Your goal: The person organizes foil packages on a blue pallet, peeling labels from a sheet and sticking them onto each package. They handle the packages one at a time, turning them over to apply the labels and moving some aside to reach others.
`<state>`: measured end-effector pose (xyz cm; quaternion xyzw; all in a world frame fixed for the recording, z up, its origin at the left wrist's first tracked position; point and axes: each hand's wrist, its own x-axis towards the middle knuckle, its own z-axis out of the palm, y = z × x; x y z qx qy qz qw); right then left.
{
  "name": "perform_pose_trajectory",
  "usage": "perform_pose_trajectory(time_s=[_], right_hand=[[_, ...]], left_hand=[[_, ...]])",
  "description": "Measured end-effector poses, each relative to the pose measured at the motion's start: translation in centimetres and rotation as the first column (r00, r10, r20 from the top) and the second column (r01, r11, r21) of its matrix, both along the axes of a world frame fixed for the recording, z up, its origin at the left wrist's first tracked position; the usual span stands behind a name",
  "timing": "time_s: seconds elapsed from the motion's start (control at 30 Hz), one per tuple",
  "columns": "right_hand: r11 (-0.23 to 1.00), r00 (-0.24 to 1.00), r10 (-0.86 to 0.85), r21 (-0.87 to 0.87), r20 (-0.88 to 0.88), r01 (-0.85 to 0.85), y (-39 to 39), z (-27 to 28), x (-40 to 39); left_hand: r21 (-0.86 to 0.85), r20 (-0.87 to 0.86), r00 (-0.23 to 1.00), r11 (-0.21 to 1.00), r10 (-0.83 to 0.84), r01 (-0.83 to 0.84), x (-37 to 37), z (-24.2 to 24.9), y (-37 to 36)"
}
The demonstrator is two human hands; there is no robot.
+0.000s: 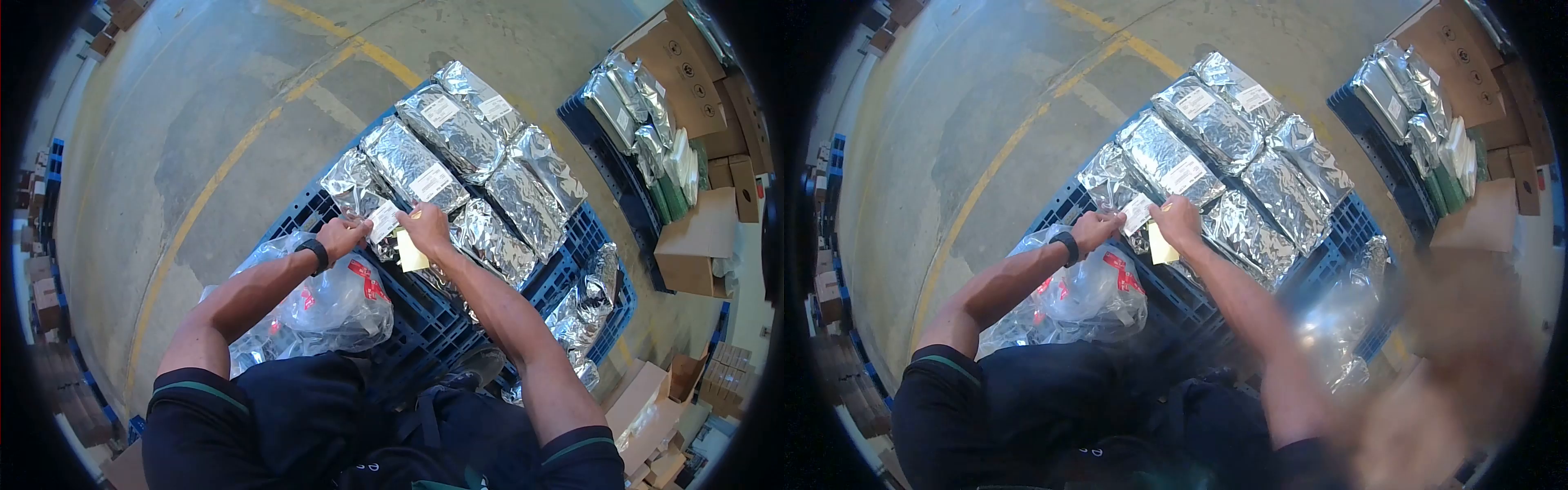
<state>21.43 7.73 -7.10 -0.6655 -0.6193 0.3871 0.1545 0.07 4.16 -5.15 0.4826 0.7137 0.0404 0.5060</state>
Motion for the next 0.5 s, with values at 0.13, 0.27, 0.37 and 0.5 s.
perform_pose_trajectory(time_s=[0.13,0.27,0.37,0.5], right_hand=[[0.999,0.998,0.031,-0.012,0.049,-0.03,0.0,0.1,0.3],[0.96,0.965,0.255,0.131,-0.053,-0.247,-0.7,1.1,0.5],[0.901,0.897,0.428,0.026,0.11,-0.433,-0.8,1.3,0.8],[0.851,0.816,0.474,0.065,0.33,-0.52,-1.4,1.9,0.8]], left_hand=[[-0.312,0.121,0.984,0.946,0.131,-0.087,-1.1,-0.3,-0.1],[-0.22,0.152,0.981,0.972,0.121,-0.086,-1.1,-1.8,-1.0],[0.185,-0.053,0.996,0.98,-0.071,0.08,-0.6,-2.3,-2.4],[0.699,-0.323,0.88,0.539,-0.349,0.47,0.0,0.1,-3.6]])
